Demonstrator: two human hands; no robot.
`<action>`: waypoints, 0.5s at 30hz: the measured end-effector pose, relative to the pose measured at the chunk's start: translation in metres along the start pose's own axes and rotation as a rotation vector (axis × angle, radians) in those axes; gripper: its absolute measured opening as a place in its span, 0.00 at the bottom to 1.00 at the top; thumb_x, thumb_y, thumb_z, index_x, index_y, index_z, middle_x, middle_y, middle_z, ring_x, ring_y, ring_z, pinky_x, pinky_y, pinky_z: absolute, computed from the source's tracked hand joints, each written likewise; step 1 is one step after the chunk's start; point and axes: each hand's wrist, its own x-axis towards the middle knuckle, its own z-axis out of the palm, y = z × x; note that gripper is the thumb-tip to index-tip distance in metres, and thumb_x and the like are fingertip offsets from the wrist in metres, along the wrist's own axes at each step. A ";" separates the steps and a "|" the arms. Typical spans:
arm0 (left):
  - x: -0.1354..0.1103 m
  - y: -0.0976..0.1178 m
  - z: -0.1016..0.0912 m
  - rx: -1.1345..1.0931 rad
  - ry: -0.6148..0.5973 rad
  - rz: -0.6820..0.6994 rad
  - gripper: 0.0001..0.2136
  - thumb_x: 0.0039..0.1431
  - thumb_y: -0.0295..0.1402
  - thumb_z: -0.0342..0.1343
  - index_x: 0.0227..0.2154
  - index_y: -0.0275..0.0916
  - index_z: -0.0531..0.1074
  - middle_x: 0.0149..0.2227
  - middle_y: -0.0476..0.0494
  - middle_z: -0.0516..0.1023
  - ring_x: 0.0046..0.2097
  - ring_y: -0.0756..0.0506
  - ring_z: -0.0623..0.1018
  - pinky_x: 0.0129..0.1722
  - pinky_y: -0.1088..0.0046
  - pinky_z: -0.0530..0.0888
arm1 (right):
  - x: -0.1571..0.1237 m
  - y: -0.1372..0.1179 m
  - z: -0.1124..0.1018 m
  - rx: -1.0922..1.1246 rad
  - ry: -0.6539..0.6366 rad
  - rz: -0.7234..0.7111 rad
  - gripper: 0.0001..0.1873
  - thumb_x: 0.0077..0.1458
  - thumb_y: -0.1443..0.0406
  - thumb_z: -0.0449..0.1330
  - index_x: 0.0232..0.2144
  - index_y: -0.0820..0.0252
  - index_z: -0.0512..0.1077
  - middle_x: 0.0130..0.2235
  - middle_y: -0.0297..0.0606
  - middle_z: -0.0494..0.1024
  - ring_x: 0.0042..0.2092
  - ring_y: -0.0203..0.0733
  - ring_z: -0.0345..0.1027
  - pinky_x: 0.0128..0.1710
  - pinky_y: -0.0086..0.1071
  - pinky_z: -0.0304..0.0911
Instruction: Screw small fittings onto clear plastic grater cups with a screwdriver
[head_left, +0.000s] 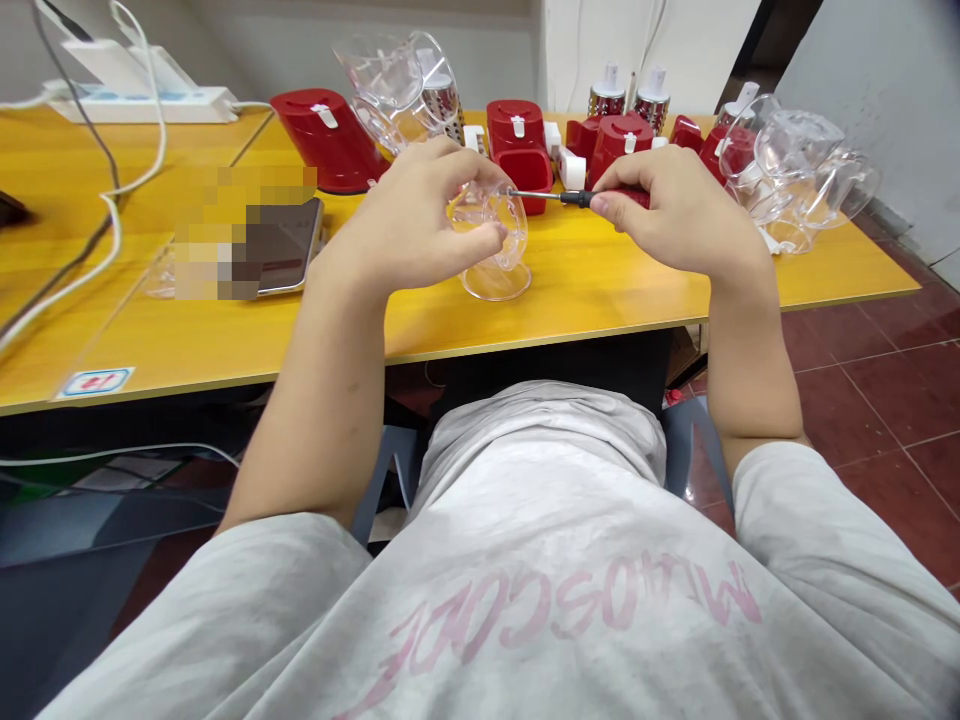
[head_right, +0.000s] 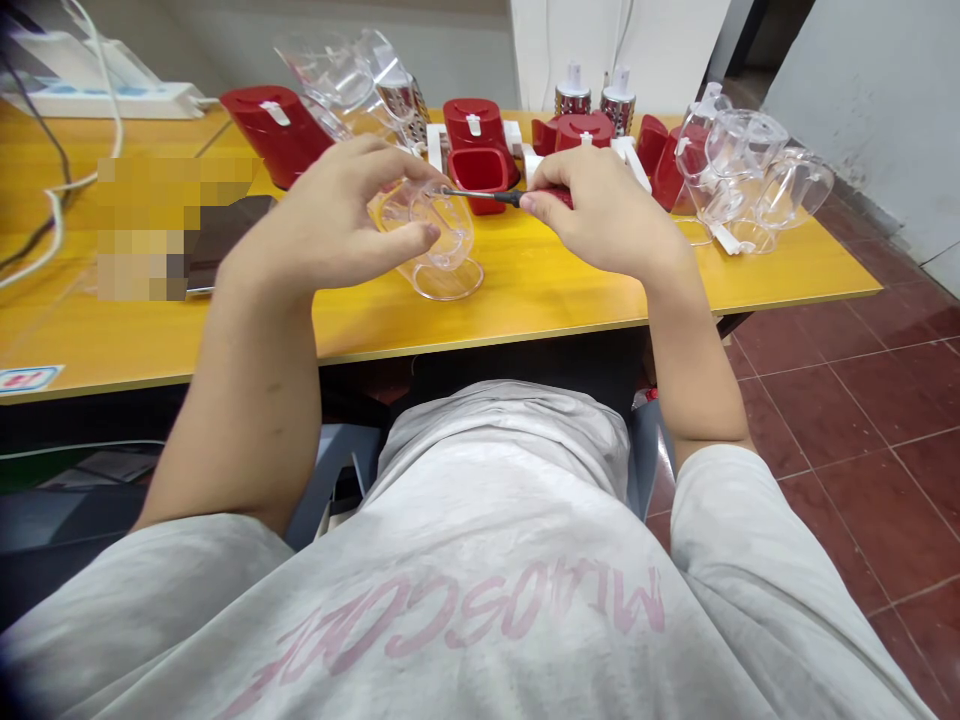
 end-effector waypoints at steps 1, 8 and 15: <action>0.000 -0.002 0.001 0.004 0.009 0.010 0.29 0.69 0.51 0.62 0.70 0.57 0.87 0.69 0.37 0.86 0.76 0.22 0.81 0.80 0.32 0.77 | -0.001 0.001 -0.001 -0.034 0.024 -0.025 0.17 0.67 0.42 0.75 0.31 0.36 0.79 0.43 0.40 0.93 0.56 0.71 0.82 0.60 0.64 0.69; 0.002 -0.010 0.007 0.058 0.051 0.062 0.33 0.69 0.47 0.63 0.71 0.38 0.88 0.66 0.28 0.85 0.74 0.20 0.84 0.78 0.37 0.81 | -0.001 0.006 -0.002 -0.111 0.064 -0.094 0.05 0.65 0.51 0.75 0.39 0.33 0.83 0.52 0.34 0.94 0.57 0.67 0.84 0.64 0.62 0.72; 0.002 -0.010 0.007 0.060 0.051 0.058 0.30 0.73 0.45 0.63 0.72 0.40 0.87 0.67 0.30 0.85 0.74 0.23 0.83 0.80 0.41 0.80 | 0.012 0.014 0.004 -0.074 0.056 0.006 0.25 0.58 0.35 0.76 0.24 0.31 0.69 0.30 0.38 0.82 0.51 0.69 0.79 0.54 0.61 0.70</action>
